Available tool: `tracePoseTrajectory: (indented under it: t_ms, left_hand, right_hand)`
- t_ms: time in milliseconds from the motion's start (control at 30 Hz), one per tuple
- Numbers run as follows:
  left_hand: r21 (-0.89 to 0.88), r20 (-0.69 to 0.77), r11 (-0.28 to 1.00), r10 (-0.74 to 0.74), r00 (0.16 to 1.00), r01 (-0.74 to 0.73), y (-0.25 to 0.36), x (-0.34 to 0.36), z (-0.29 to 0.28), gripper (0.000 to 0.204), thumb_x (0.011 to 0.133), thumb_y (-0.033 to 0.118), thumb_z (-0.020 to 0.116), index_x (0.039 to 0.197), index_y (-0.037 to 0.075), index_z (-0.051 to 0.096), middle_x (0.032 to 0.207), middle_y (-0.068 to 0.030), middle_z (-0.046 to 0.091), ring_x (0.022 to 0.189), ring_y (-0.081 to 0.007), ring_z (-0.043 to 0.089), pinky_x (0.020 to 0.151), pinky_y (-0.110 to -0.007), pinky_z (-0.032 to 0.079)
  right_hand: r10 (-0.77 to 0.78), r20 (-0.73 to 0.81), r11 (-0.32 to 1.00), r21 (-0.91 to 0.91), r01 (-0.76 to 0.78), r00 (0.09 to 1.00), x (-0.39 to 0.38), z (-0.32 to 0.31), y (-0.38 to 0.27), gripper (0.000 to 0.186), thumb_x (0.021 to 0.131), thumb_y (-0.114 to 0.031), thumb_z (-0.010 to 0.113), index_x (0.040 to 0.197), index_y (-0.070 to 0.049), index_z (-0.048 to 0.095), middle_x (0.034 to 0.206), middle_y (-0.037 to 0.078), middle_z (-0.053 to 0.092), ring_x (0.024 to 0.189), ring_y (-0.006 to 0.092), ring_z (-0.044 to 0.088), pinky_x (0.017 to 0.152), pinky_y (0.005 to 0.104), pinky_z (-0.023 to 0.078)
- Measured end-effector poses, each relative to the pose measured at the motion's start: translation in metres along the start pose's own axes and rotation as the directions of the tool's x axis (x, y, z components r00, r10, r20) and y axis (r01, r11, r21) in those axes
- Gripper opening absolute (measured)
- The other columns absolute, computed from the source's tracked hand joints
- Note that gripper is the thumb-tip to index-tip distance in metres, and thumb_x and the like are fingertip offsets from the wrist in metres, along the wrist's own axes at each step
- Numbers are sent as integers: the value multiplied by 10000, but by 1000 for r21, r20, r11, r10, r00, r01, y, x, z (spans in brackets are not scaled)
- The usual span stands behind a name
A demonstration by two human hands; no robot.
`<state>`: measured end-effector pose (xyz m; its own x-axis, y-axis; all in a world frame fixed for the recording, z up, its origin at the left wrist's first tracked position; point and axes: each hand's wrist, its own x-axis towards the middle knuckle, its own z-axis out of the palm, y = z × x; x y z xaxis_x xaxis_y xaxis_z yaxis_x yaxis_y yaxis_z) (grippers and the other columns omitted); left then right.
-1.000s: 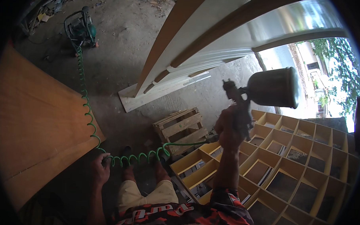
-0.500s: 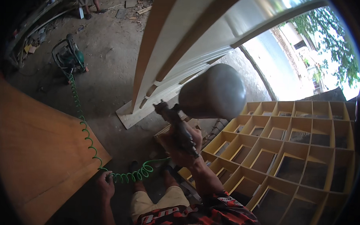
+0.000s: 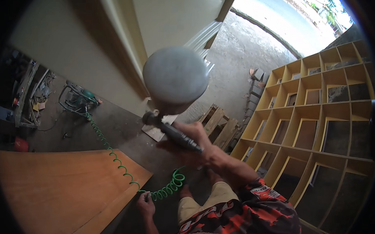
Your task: The person uses a spray gun attached to an air compressor to apply a finish to the interior panels and exterior surfaces of a large wooden cabinet.
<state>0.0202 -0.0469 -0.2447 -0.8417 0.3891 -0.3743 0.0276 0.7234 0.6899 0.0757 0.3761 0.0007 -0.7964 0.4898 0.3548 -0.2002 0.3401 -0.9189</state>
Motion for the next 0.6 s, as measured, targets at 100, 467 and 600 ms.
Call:
tracePoseTrajectory:
  t_ms: [100,467,600]
  left_hand:
    - [23,-3,1000,2,1000,-2,20,-2,-1,185,991,49,710,1160,-6,761,1073,-200,792,1020,-322,781,917,-417,582]
    - [-72,51,997,-7,999,11,76,2,33,178,1034,17,673,1188,-49,732,986,-102,765,904,-148,722,821,-314,570]
    - [-88,62,996,-28,998,34,109,-1,47,177,1036,12,667,1189,-53,729,1002,-106,764,907,-148,714,833,-311,567]
  right_hand:
    - [72,-57,997,29,-70,996,13,-30,4,266,914,-131,888,853,-49,643,641,32,615,560,79,549,516,320,462]
    - [201,-219,972,-77,-222,955,67,-159,49,216,996,-173,807,891,-65,653,603,-28,592,477,60,520,419,283,389]
    - [199,-306,968,-88,-236,931,89,-204,54,236,1014,-207,800,864,-64,689,515,-48,551,411,44,509,380,257,371]
